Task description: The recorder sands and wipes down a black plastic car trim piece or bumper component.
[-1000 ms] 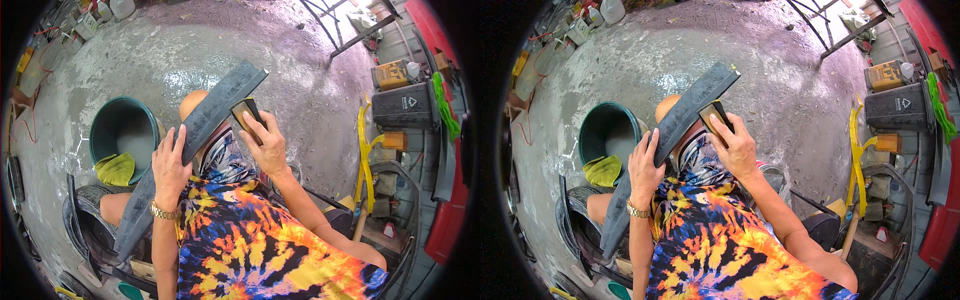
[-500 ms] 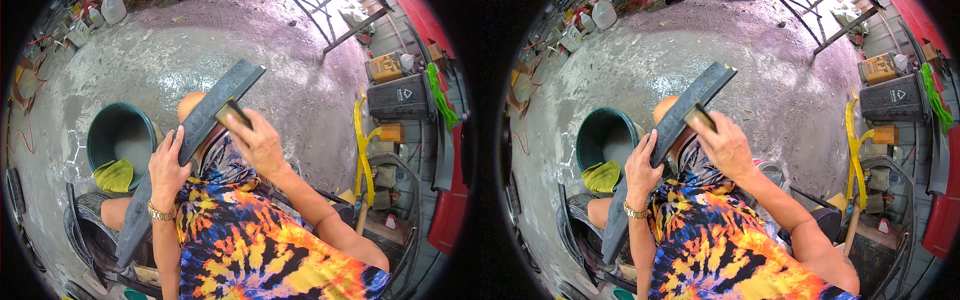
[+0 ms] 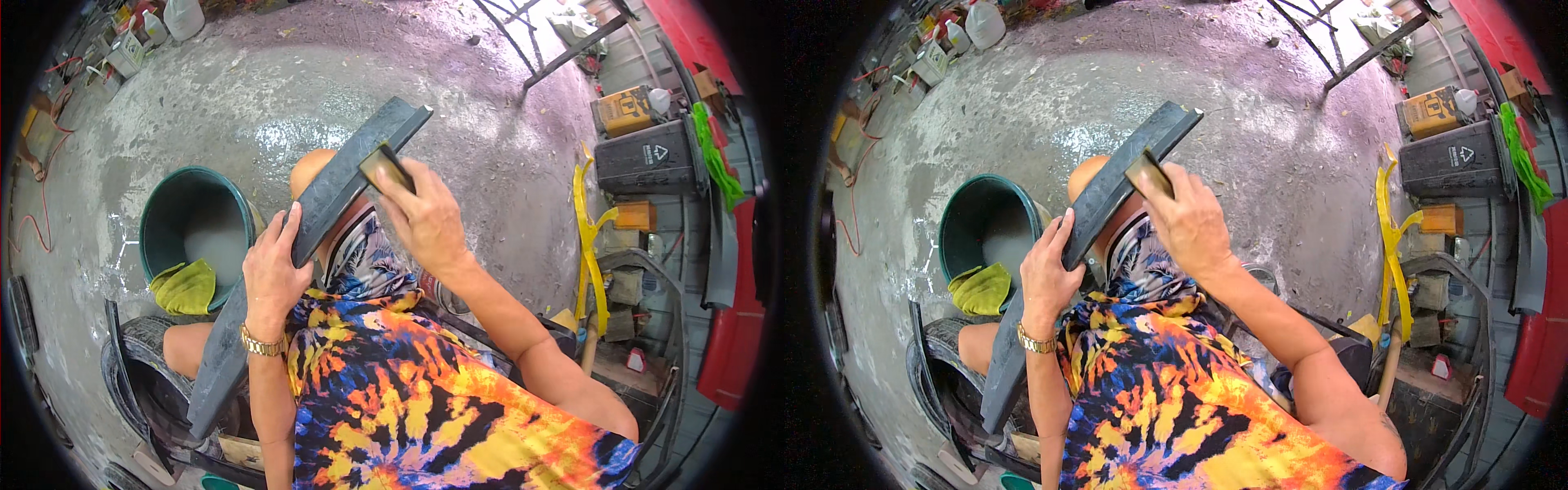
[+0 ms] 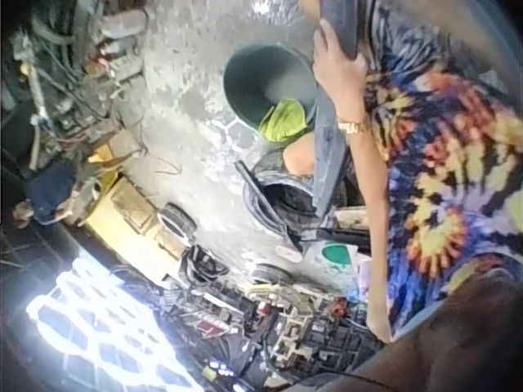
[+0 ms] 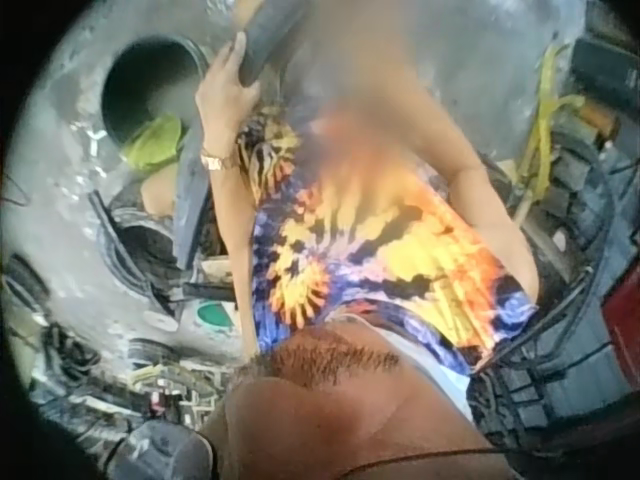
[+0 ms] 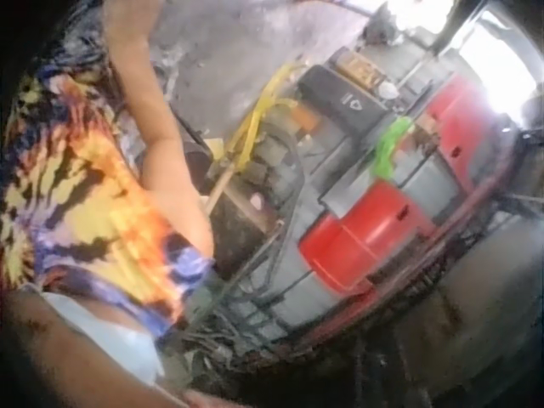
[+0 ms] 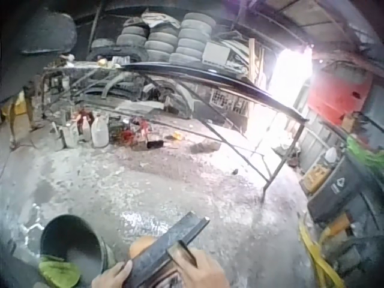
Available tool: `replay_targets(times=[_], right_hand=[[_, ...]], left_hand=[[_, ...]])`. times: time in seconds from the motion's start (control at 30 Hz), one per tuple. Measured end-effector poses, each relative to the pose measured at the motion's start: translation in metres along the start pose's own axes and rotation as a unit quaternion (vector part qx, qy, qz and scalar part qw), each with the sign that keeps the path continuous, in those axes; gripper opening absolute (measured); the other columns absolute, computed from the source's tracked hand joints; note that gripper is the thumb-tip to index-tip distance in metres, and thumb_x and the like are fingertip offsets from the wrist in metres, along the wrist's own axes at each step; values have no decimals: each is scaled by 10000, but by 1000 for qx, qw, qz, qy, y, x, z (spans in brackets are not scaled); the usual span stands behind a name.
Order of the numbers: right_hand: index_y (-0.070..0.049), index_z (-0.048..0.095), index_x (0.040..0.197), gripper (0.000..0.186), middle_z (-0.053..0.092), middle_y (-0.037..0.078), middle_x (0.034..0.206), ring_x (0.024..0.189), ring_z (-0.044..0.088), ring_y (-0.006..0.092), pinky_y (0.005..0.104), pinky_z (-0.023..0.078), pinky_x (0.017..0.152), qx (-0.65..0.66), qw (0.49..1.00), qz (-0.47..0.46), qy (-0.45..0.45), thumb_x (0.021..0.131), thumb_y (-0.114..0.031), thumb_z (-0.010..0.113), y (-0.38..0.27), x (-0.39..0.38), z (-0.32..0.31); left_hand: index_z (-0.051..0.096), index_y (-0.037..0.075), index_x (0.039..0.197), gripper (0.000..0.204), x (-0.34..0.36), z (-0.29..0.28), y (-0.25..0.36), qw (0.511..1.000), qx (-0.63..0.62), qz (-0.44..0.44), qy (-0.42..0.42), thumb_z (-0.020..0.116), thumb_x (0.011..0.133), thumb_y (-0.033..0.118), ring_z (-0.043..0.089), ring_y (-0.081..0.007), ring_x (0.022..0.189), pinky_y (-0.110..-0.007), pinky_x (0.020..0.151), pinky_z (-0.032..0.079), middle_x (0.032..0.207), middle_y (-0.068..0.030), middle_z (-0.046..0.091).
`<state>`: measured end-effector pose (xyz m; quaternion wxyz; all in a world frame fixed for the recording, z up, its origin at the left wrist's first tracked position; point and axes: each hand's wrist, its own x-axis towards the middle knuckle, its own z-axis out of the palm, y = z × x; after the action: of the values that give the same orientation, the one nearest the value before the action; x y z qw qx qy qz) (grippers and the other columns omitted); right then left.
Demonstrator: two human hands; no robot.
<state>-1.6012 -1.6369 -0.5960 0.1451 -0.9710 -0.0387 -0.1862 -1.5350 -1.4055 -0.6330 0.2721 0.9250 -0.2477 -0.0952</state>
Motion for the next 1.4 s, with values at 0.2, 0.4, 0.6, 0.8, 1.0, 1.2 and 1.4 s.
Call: replay_targets(times=[0.2,0.4,0.6,0.8,1.0,1.2,1.4], right_hand=[[-122,641,1303,405,577,110,1118,874,627,282,414,535,752,-34,999,-6,1,901,-116,689,5,5,1],[-90,689,1239,391,599,176,1211,1011,639,367,455,533,852,37,998,32,-39,854,-101,760,-12,0,5],[-120,658,1300,388,579,142,1188,1024,616,334,452,513,837,39,999,31,-21,912,-128,685,-20,-10,2],[-105,650,1323,441,578,133,1183,1006,627,317,445,517,823,-2,999,35,21,889,-134,720,-12,-2,6],[-103,671,1290,407,579,142,1214,1008,625,321,439,515,811,6,998,51,27,887,-123,731,-7,4,11],[-120,653,1315,410,579,151,1217,990,623,345,443,518,836,6,999,30,13,909,-125,708,-4,-5,6],[-105,645,1315,408,588,161,1175,943,631,331,449,523,799,24,999,0,-21,909,-90,683,-22,-17,-2]], left_hand=[[519,191,1507,837,1,0,0,1000,-4,3,2,732,705,83,629,-374,1190,-447,985,534,1390,-157,621],[517,188,1508,835,2,0,-3,1000,-10,2,-1,720,705,87,632,-371,1187,-446,976,535,1394,-151,620],[514,175,1504,826,2,-3,-5,1000,-15,9,3,728,709,101,645,-376,1151,-449,950,545,1376,-157,622],[525,187,1502,812,-1,0,-6,1000,-12,14,4,710,716,102,645,-377,1146,-442,944,547,1385,-130,627],[509,205,1514,827,-1,-1,-4,999,-30,15,1,707,718,102,646,-378,1152,-453,940,550,1385,-139,626],[515,200,1507,820,-2,-3,-2,1000,-28,10,-7,712,718,102,648,-376,1146,-454,937,550,1388,-141,624],[514,202,1510,824,-1,-2,-6,1000,-21,6,-9,717,717,106,646,-377,1150,-452,942,550,1391,-144,623]])
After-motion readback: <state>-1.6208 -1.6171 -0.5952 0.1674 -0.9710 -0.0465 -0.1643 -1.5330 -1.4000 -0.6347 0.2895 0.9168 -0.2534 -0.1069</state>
